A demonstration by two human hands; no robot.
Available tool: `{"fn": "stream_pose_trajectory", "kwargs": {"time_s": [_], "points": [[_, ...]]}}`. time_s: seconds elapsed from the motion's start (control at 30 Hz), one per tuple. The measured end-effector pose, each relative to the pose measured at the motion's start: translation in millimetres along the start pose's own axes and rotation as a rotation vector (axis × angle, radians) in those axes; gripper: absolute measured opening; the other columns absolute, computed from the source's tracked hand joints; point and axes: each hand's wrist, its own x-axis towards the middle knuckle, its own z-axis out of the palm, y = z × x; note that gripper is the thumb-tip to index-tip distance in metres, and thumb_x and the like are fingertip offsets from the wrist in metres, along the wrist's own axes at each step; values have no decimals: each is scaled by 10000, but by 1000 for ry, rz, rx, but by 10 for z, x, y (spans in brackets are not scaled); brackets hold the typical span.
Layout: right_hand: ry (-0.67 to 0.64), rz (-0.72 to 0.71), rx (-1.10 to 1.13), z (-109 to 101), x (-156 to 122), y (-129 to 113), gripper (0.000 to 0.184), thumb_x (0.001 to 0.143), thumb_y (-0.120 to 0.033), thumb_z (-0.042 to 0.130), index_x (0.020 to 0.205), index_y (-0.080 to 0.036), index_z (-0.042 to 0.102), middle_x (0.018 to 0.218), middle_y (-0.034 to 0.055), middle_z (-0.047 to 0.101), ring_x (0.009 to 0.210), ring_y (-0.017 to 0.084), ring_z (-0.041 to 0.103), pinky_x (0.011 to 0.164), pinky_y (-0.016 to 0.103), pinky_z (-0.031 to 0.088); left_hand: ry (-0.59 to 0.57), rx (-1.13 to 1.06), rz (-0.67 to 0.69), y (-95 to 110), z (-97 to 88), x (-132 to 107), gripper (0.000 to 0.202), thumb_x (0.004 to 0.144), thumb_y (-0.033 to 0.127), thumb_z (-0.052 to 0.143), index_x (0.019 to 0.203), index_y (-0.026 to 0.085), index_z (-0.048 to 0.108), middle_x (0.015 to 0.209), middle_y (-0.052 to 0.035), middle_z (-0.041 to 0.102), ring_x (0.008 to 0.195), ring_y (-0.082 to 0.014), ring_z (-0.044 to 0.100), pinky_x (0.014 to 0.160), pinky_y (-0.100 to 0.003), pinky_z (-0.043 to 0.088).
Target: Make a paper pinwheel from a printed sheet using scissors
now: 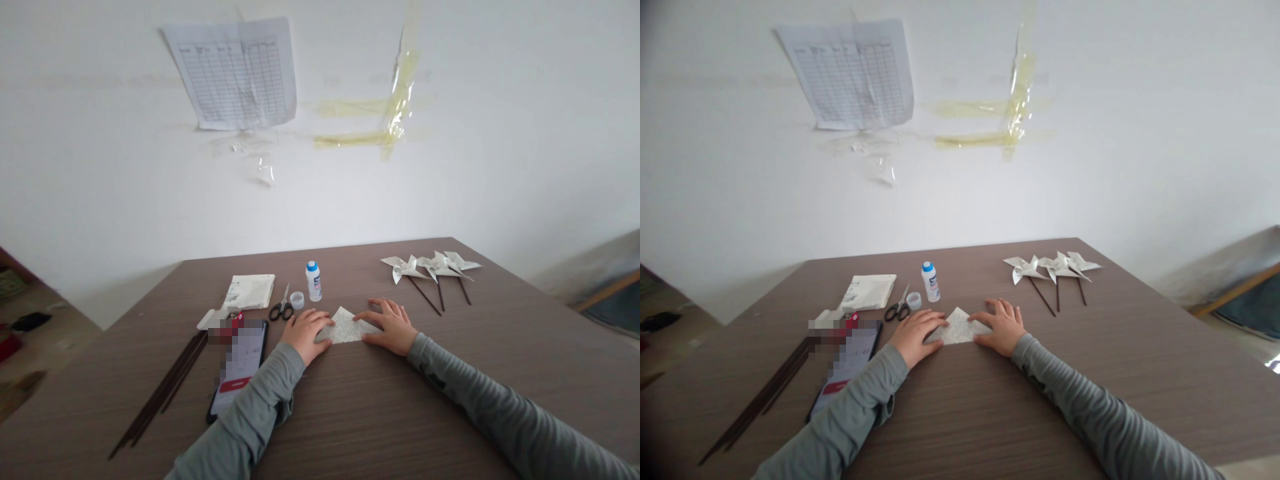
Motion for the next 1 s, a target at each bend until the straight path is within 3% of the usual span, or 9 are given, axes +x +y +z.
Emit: {"fn": "stream_pose_trajectory", "kwargs": {"time_s": [0.1,0.2,0.33,0.4,0.53,0.73,1.0], "points": [[-46,11,14,-89,2,95,600,1096,-542,905,1695,-570,884,2078,45,530,2005,567,292,1580,912,244,-44,-15,27,-79,-100,-50,574,1144,334,826,1716,353,869,1960,-111,731,1902,-465,558,1570,-793,429],[-112,11,26,-166,16,207,657,1067,-582,919,1722,-581,865,2103,33,491,2011,599,245,1565,946,236,-43,-46,85,-217,-107,-36,546,1132,331,859,1675,327,907,1921,-136,765,1875,-471,601,1581,-749,441],[-102,14,14,-171,48,325,674,1028,-525,942,1697,-584,885,2104,34,498,1983,618,305,1555,960,252,-5,-75,145,-457,44,72,522,1105,311,899,1624,353,944,1870,-122,810,1813,-475,673,1553,-726,499],[-90,14,9,-163,59,358,670,1017,-491,942,1679,-587,896,2100,31,507,1973,621,327,1546,973,257,17,-59,111,-575,136,130,526,1061,258,931,1578,349,968,1847,-119,828,1784,-484,699,1537,-737,517],[-146,-21,31,-203,67,405,686,1027,-485,920,1704,-589,878,2097,38,511,1974,599,339,1543,974,265,2,-66,174,-751,257,200,589,1063,243,924,1639,365,943,1881,-103,804,1785,-465,704,1549,-696,508],[-153,-54,50,-233,102,503,687,1000,-436,934,1670,-581,905,2059,43,566,1940,610,393,1549,968,264,0,-64,144,-782,284,211,585,1061,223,939,1625,378,952,1883,-111,800,1804,-478,691,1547,-722,509],[-141,-70,35,-196,85,520,741,992,-339,873,1702,-550,891,2051,69,576,1928,604,425,1531,964,306,32,-56,219,-841,213,66,589,1136,259,863,1698,432,904,1900,-79,789,1800,-444,692,1533,-694,524]]}}
